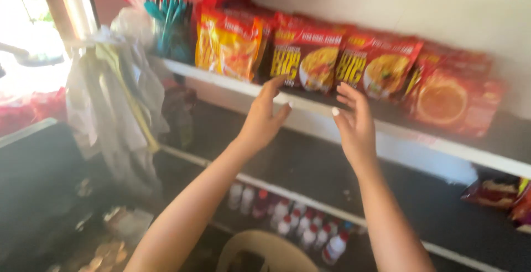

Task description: Stocking and arranging instant noodle packets from a chair onto a grocery shelf.

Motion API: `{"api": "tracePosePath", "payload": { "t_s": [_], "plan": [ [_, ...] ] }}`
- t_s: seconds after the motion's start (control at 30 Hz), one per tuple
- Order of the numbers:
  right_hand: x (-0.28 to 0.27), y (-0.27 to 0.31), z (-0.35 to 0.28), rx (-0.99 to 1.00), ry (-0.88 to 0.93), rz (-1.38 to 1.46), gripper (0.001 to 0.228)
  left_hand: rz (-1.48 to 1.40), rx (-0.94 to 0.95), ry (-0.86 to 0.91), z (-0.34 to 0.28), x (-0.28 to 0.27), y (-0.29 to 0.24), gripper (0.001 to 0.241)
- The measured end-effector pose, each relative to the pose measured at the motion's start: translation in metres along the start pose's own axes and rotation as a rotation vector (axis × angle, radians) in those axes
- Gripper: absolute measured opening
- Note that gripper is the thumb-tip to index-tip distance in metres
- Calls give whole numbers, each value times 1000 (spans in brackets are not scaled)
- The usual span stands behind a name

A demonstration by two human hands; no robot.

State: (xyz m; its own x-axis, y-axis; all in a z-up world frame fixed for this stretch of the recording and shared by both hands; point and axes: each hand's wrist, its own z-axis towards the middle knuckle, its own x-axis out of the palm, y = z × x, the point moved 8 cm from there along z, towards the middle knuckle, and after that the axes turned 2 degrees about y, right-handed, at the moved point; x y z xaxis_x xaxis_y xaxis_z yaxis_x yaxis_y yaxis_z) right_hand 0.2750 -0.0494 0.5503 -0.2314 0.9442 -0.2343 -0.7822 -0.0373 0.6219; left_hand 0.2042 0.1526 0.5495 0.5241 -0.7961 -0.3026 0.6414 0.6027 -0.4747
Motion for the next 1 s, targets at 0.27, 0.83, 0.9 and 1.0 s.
{"api": "tracePosePath", "payload": {
  "t_s": [0.27, 0.83, 0.9, 1.0],
  "plan": [
    [-12, -103, 90, 254, -48, 16, 56, 138, -178, -80, 73, 10, 82, 71],
    [-16, -69, 67, 363, -139, 659, 36, -8, 26, -205, 52, 2, 12, 69],
    [-16, -24, 46, 302, -132, 709, 46, -206, 84, -205, 41, -11, -21, 52],
    [-19, 10, 8, 168, -46, 763, 45, -145, 39, -243, 7, -16, -42, 53]
  ]
}}
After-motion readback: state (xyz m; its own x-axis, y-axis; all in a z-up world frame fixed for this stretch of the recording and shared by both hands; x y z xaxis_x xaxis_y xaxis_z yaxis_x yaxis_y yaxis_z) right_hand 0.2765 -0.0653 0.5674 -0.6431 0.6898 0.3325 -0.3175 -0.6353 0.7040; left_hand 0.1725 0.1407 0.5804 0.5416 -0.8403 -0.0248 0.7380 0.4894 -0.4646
